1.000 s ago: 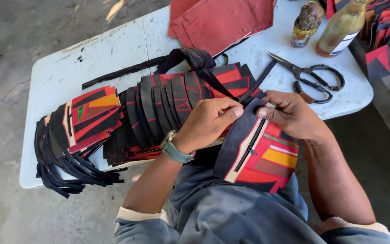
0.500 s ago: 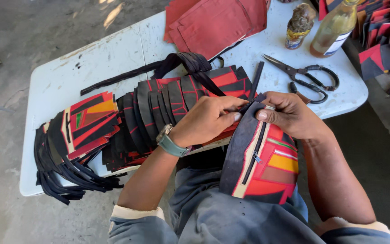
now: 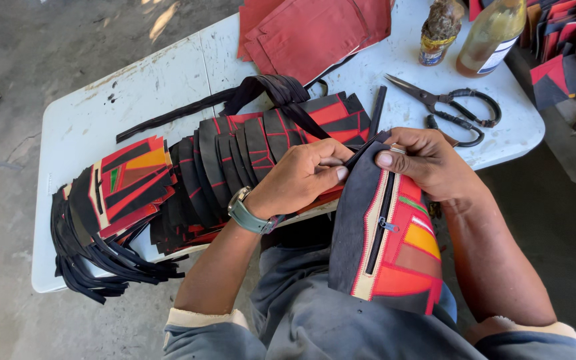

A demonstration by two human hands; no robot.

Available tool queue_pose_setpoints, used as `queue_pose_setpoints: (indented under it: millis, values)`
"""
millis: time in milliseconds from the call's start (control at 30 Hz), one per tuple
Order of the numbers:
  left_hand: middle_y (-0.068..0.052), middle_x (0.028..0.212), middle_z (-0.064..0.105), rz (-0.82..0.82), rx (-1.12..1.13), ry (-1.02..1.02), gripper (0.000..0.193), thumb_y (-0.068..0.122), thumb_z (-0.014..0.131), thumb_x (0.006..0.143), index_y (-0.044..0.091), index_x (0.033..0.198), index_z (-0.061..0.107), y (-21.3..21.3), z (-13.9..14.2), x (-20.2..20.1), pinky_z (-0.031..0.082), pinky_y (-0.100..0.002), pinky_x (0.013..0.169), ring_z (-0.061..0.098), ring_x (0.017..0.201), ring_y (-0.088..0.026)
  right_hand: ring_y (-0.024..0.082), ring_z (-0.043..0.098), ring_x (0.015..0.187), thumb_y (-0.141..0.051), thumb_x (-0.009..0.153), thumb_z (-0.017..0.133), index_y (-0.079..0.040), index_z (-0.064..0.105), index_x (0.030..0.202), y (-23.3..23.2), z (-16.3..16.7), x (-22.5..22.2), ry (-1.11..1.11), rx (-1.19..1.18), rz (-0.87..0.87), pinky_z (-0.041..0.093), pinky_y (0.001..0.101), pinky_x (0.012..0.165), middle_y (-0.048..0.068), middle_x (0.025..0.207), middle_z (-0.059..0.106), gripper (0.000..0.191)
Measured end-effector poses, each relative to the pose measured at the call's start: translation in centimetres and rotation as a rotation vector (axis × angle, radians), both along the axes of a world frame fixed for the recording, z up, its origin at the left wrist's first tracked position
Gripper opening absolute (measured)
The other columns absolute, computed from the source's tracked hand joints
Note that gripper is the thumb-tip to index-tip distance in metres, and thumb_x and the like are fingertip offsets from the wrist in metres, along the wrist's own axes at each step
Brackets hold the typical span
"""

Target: The person repeatedly cuts black straps with scissors, threads them through the zipper area of small patterned pouches, and places the finished pouches on a stack. The work is performed at a white table with multiple pouches and straps visible.

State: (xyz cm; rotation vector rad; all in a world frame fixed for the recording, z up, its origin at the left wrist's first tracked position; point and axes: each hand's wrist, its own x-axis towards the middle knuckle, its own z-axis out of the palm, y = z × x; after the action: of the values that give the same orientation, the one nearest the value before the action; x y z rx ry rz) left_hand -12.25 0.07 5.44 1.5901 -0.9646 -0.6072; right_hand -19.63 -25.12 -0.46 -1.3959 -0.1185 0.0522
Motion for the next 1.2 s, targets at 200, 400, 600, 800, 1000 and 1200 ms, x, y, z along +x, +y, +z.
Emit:
queue_pose_setpoints:
  millis: [200,400,600,800,1000,1200]
  values:
    - [-0.009,0.082,0.067,0.244,0.199,-0.085,0.018,0.014,0.068,0.098,-0.004,0.102,0.069,-1.3,0.9,-1.2,0.05,-0.028,0.07,0.06,0.077,-0.009,0.002,0.038,0.07,-0.013,0.1,0.072,-0.002,0.063,0.082,0.5,1.2,-0.1,-0.114,-0.287,-0.061,0.034,0.024,0.058,-0.007,0.073,0.047,0.024]
    - [-0.008,0.08,0.065,0.169,-0.044,-0.204,0.014,0.01,0.068,0.102,-0.004,0.101,0.071,-3.7,1.2,-1.1,0.051,-0.028,0.066,0.058,0.075,-0.007,0.004,0.051,0.078,-0.009,0.097,0.067,0.0,0.068,0.102,-1.1,4.3,-2.1,-0.24,-0.587,-0.128,0.046,0.0225,0.068,-0.005,0.079,0.06,0.011]
    - [-0.011,0.106,0.078,-0.04,-0.013,-0.133,0.023,0.004,0.065,0.1,-0.001,0.122,0.071,-2.9,2.5,0.0,0.064,-0.028,0.083,0.073,0.095,-0.009,0.004,0.06,0.09,-0.012,0.099,0.068,0.0,0.069,0.114,-3.3,4.3,-3.0,-0.168,-0.222,-0.139,0.05,0.0225,0.082,-0.004,0.098,0.069,0.019]
    - [-0.01,0.109,0.077,-0.07,0.05,-0.1,0.029,0.002,0.065,0.097,-0.003,0.125,0.068,-2.2,3.3,-0.4,0.065,-0.029,0.085,0.074,0.1,-0.011,0.003,0.055,0.085,-0.014,0.1,0.071,-0.001,0.071,0.116,-3.2,2.6,-2.0,-0.156,-0.179,-0.16,0.048,0.0218,0.077,-0.006,0.09,0.066,0.02]
    - [-0.009,0.11,0.077,-0.049,0.055,-0.055,0.028,0.003,0.065,0.096,-0.003,0.123,0.069,-1.7,2.5,-0.4,0.063,-0.029,0.087,0.073,0.102,-0.011,0.003,0.054,0.082,-0.015,0.099,0.071,-0.002,0.071,0.114,-2.9,2.2,-1.7,-0.184,-0.258,-0.16,0.048,0.0215,0.074,-0.006,0.088,0.065,0.02]
    - [-0.009,0.111,0.076,-0.046,0.047,-0.004,0.027,0.003,0.064,0.096,-0.003,0.123,0.069,-1.5,2.3,-0.4,0.062,-0.029,0.088,0.072,0.103,-0.011,0.002,0.055,0.081,-0.016,0.098,0.07,-0.002,0.07,0.114,-2.8,2.3,-1.6,-0.154,-0.221,-0.138,0.048,0.021,0.074,-0.007,0.086,0.066,0.02]
